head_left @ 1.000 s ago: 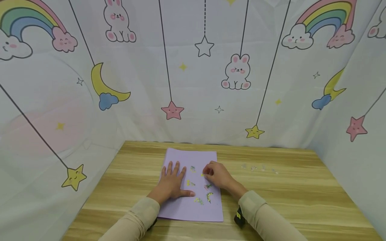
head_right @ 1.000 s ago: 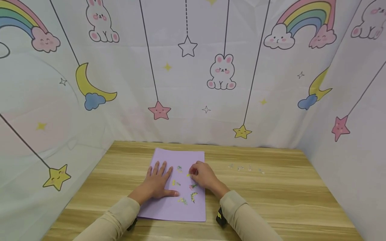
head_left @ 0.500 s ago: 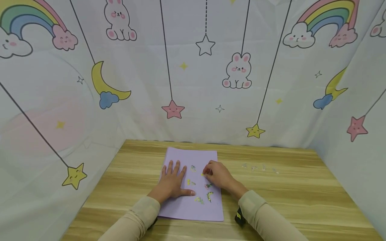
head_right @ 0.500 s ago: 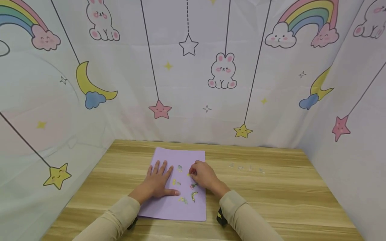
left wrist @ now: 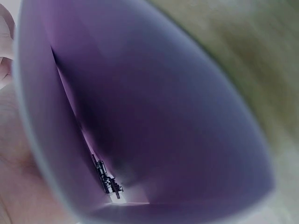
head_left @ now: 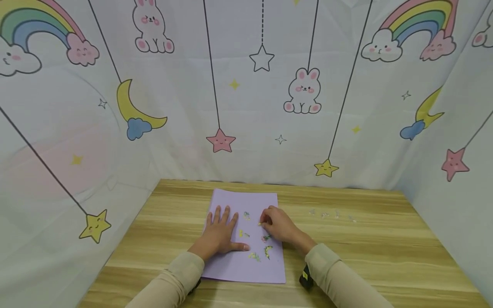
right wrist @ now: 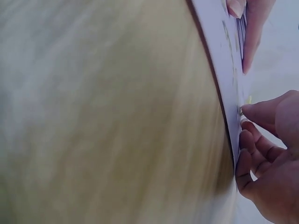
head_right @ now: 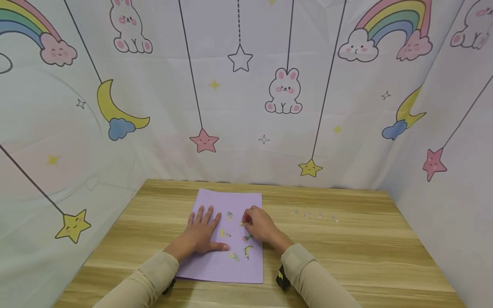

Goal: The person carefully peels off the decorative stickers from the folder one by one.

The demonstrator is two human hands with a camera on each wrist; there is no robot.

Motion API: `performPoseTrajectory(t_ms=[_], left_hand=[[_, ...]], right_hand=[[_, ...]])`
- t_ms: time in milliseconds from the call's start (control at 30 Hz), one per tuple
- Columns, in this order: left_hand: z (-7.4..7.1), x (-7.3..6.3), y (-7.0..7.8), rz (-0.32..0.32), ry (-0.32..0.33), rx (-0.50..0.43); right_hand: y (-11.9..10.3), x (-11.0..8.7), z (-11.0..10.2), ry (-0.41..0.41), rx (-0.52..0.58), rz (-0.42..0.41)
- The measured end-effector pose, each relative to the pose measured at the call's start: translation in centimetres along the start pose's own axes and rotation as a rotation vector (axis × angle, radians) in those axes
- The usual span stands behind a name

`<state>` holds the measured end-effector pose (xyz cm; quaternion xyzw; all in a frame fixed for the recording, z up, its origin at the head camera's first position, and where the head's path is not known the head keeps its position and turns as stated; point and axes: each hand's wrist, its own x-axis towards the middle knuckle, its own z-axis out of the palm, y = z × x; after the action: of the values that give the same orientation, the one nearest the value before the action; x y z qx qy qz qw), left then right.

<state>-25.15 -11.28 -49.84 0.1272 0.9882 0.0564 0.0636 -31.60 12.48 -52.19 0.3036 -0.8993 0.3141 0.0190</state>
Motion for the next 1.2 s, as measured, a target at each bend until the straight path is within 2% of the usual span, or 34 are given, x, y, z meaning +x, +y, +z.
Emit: performPoseTrajectory(t_ms=[267,1000,1200], left_hand=[[0.0,0.0,0.0,-0.003,-0.007,0.006],[0.6,0.3,-0.2,0.003,-0.003,-0.014],[0.6,0.3,-0.2,0.008,0.011,-0.018]], right_hand=[[0.4,-0.1,-0.4,-0.036,0.121,0.061],[0.5,-0.4,-0.9,-0.053,0.182,0.095],[0.4,-0.6,-1.5,-0.024,0.261,0.118]])
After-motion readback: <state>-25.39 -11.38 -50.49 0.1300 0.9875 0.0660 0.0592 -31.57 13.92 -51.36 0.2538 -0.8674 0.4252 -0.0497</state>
